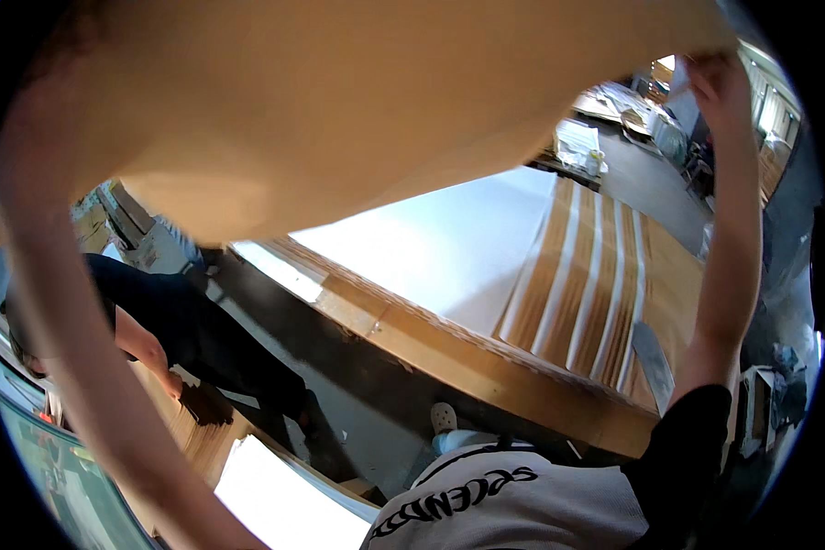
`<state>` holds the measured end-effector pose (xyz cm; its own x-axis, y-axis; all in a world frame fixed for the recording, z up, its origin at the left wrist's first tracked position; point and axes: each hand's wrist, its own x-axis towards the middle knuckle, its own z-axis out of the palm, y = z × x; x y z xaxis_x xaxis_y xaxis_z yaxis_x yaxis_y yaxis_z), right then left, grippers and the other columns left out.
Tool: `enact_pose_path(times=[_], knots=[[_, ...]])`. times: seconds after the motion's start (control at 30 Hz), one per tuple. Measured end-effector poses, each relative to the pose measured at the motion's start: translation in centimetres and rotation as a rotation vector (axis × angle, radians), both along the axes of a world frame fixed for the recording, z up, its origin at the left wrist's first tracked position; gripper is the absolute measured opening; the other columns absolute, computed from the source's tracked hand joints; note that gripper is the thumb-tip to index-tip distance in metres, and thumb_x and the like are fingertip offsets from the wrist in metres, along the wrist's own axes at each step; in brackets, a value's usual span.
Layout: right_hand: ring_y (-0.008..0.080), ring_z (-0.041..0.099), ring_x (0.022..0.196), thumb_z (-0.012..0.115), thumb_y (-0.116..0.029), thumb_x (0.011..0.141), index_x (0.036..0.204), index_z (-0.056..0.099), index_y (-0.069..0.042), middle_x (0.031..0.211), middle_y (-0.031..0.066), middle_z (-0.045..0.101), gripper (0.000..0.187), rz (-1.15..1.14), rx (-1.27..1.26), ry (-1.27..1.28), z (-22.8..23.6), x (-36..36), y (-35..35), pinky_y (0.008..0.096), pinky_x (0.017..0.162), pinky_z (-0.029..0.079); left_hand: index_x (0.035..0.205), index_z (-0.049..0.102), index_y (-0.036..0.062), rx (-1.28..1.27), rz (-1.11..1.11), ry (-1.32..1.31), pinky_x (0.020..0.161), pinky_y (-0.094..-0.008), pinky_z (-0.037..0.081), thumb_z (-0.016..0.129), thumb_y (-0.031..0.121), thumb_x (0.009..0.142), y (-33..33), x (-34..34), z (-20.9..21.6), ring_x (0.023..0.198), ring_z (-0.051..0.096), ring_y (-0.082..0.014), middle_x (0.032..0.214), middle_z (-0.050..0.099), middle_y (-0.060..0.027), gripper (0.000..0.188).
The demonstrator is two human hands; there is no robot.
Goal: The person repeatedly picks up large white sheets and brown kraft paper sheets, places them on a long workbench, and stacks them. The person uses a thin wooden stick to smooth or align the sheets during stacking.
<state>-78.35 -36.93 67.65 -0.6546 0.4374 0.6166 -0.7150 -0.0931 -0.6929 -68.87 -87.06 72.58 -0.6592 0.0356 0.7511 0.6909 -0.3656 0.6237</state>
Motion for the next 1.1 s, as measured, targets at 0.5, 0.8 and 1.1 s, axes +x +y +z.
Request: enact_pose_path(times=[0.5,0.8,1.1], knots=[[0.0252,0.052,0.099,0.051,-0.018,0.084,0.114,0.043,0.005,0.114,0.0175,0.048,0.039,-0.899,0.17,-0.382,-35.4,1.5,12.8,0.0346,0.084,0.044,0.12,0.038,0.0003,0.102,-0.242,-0.559,0.096,-0.0365,0.027,0.049,0.038,0.082,1.1,-26.5,-28.1,0.112,0.04,-0.0223,0.119,0.045,-0.0107,0.055],[0.0112,0.042,0.042,0.054,-0.037,0.082,0.101,0.051,-0.007,0.065,0.003,0.051,0.036,-0.36,-0.554,-0.787,-46.4,0.2,-18.0,0.0226,0.032,0.032,0.124,0.036,-0.0009,-0.147,-0.182,-1.232,0.098,-0.036,0.023,0.058,0.033,0.079,-7.3,-36.8,-53.2,0.115,0.035,-0.021,0.123,0.043,-0.0072,0.061],[0.0135,0.052,0.083,0.06,-0.047,0.073,0.107,0.047,-0.011,0.094,0.0038,0.054,0.051,-0.324,-0.797,-0.9,-54.8,-1.8,-21.2,0.0267,0.072,0.046,0.13,0.026,0.0026,0.098,-0.138,-1.198,0.1,-0.027,0.023,0.063,0.024,0.075,-8.2,-37.5,-59.4,0.12,0.03,-0.0169,0.13,0.034,-0.0047,0.07]])
